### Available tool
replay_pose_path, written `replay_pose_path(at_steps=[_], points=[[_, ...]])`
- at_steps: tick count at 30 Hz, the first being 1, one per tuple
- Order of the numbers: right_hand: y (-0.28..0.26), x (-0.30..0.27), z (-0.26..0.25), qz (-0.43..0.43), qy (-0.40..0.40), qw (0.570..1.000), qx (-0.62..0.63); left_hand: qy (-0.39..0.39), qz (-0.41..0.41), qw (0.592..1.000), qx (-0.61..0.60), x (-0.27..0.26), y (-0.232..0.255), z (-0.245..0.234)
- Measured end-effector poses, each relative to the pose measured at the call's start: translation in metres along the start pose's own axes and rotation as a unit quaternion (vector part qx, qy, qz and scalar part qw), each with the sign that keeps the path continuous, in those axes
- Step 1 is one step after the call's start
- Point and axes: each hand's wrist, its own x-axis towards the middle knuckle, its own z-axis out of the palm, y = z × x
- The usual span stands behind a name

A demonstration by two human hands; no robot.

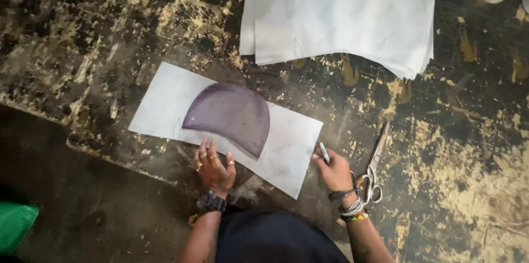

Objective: The person places a purple curved template on white paper and traces its outline with a pen. They repeat this process on multiple sheets, moving the template and paper as needed.

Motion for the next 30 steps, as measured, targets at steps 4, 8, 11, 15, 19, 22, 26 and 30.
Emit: replay_pose_path(at_steps=[4, 8, 11, 15, 19, 22, 26, 30], points=[[0.019, -0.014, 0.005, 0.045, 0.042, 0.994, -0.094, -0.094, 0.056, 0.991, 0.081, 0.020, 0.007, 0.000], [0.020, -0.006, 0.013, 0.051, 0.066, 0.992, -0.091, -0.153, 0.075, 0.979, 0.111, 0.028, 0.028, 0.003], [0.016, 0.000, 0.017, 0.037, 0.066, 0.995, -0.061, -0.177, 0.087, 0.974, 0.112, 0.015, 0.049, 0.007], [0.016, 0.001, 0.019, 0.070, 0.045, 0.994, -0.070, -0.218, 0.127, 0.963, 0.092, -0.020, 0.075, 0.003], [0.014, 0.007, 0.025, 0.083, 0.049, 0.994, -0.056, -0.246, 0.164, 0.955, 0.032, -0.041, 0.088, -0.003], [0.019, 0.005, 0.027, 0.068, 0.060, 0.995, -0.047, -0.208, 0.180, 0.961, 0.028, -0.040, 0.084, -0.003], [0.021, 0.004, 0.030, 0.012, 0.075, 0.995, -0.058, -0.143, 0.131, 0.981, -0.007, -0.030, 0.082, 0.000], [0.020, -0.013, 0.041, -0.039, 0.101, 0.989, -0.104, -0.158, 0.103, 0.981, 0.031, -0.031, 0.082, -0.003]])
